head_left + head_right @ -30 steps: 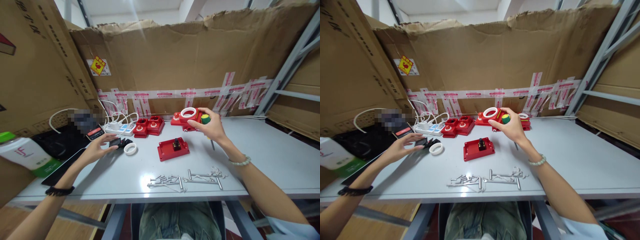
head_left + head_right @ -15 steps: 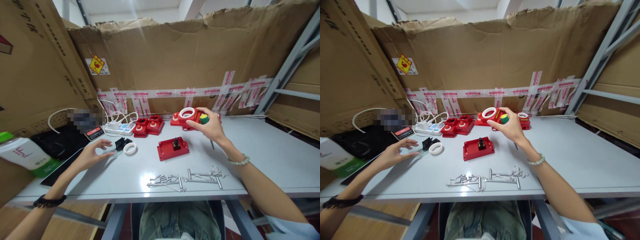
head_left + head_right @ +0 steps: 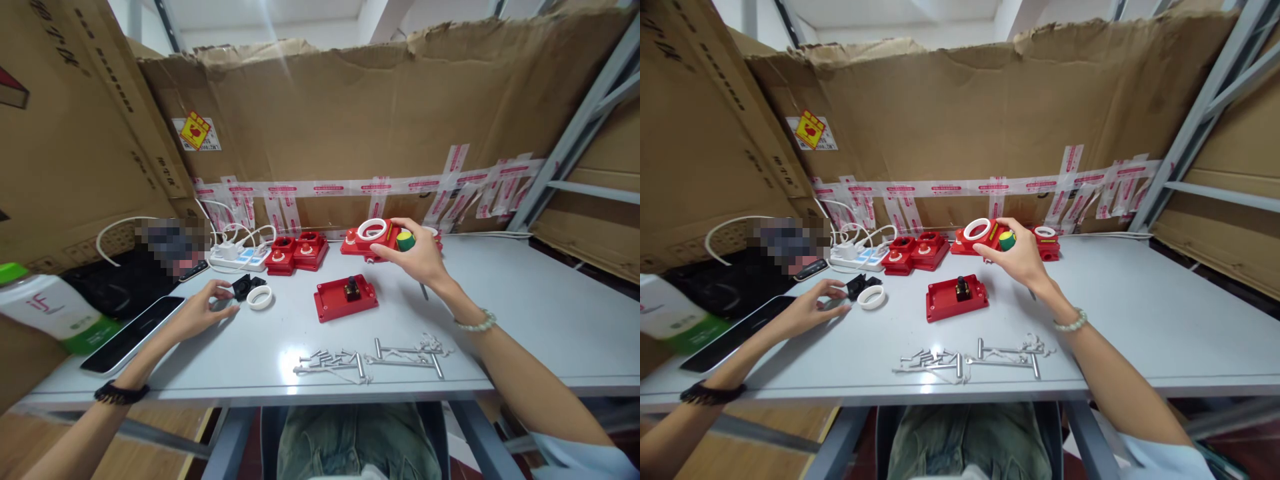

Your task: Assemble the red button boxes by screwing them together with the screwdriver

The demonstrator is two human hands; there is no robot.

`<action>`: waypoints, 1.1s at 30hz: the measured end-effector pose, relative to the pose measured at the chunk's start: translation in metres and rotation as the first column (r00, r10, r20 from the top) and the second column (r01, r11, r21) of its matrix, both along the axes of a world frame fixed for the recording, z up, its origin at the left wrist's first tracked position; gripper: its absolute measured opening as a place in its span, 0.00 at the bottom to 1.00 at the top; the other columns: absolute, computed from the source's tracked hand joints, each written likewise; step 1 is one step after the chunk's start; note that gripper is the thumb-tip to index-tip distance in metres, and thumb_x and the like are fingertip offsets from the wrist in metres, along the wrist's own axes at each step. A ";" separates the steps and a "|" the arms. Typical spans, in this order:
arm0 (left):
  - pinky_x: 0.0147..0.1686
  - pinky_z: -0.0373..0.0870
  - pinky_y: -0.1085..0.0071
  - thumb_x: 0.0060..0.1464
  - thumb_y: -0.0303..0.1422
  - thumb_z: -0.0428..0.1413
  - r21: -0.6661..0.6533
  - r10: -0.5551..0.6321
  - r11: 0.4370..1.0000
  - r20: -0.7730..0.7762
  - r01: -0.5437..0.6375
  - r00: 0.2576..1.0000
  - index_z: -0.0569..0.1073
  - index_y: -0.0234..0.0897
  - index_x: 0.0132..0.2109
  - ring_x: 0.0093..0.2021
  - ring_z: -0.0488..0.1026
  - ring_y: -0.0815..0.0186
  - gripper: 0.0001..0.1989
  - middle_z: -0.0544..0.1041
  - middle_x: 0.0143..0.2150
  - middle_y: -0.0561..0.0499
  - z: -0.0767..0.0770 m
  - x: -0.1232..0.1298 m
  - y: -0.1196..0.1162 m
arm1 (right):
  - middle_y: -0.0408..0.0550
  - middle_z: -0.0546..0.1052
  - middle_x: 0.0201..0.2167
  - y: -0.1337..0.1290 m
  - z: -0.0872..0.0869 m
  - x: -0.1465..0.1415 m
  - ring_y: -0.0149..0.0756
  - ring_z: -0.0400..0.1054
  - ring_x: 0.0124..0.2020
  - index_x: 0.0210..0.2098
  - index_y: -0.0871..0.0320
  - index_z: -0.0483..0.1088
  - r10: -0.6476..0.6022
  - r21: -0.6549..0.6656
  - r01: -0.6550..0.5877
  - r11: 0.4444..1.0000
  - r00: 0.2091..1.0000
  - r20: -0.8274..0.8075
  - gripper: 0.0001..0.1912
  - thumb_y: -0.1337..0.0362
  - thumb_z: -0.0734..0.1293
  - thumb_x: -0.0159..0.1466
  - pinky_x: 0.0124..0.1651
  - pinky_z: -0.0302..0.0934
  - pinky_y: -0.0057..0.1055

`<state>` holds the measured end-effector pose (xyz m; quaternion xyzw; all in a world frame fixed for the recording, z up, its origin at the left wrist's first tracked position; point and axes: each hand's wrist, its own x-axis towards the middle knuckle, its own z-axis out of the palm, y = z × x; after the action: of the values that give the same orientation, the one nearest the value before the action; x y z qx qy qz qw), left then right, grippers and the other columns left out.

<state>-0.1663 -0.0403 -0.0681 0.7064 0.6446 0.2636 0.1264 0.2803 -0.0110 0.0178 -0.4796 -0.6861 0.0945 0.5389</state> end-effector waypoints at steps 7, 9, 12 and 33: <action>0.44 0.70 0.58 0.45 0.57 0.58 0.020 -0.050 0.999 -0.013 0.050 0.999 0.64 0.37 0.52 0.50 0.73 0.51 0.35 0.76 0.49 0.41 0.012 0.004 -0.017 | 0.51 0.79 0.39 0.002 -0.001 0.000 0.43 0.74 0.38 0.46 0.59 0.71 0.032 -0.004 -0.032 0.999 0.999 -0.019 0.34 0.48 0.76 0.45 0.43 0.69 0.43; 0.45 0.69 0.58 0.49 0.55 0.56 0.170 -0.044 0.984 -0.015 0.046 0.999 0.66 0.37 0.51 0.51 0.72 0.50 0.30 0.74 0.51 0.41 0.024 0.029 -0.020 | 0.50 0.79 0.39 0.000 -0.001 -0.002 0.43 0.74 0.38 0.46 0.59 0.71 0.093 -0.003 -0.093 0.996 0.996 -0.002 0.33 0.49 0.76 0.45 0.43 0.69 0.43; 0.47 0.69 0.60 0.59 0.46 0.53 0.380 -0.207 0.903 -0.024 0.200 0.978 0.66 0.39 0.53 0.52 0.71 0.54 0.21 0.73 0.52 0.44 0.048 0.090 -0.022 | 0.51 0.78 0.43 -0.008 -0.001 -0.008 0.44 0.73 0.43 0.46 0.58 0.71 0.203 0.001 -0.204 0.979 0.976 0.072 0.32 0.50 0.77 0.46 0.48 0.68 0.43; 0.49 0.70 0.60 0.65 0.47 0.43 0.807 -0.568 0.370 -0.196 0.461 0.799 0.60 0.36 0.62 0.52 0.66 0.57 0.26 0.67 0.52 0.39 0.067 0.207 -0.005 | 0.50 0.76 0.46 -0.041 -0.002 -0.033 0.42 0.72 0.44 0.51 0.57 0.67 0.551 -0.036 -0.551 0.834 0.834 0.008 0.37 0.53 0.79 0.44 0.47 0.68 0.40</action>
<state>0.0409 -0.0452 -0.0008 0.8279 0.1817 0.5198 -0.1064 0.2468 -0.0519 0.0160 -0.2713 -0.7982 0.2524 0.4749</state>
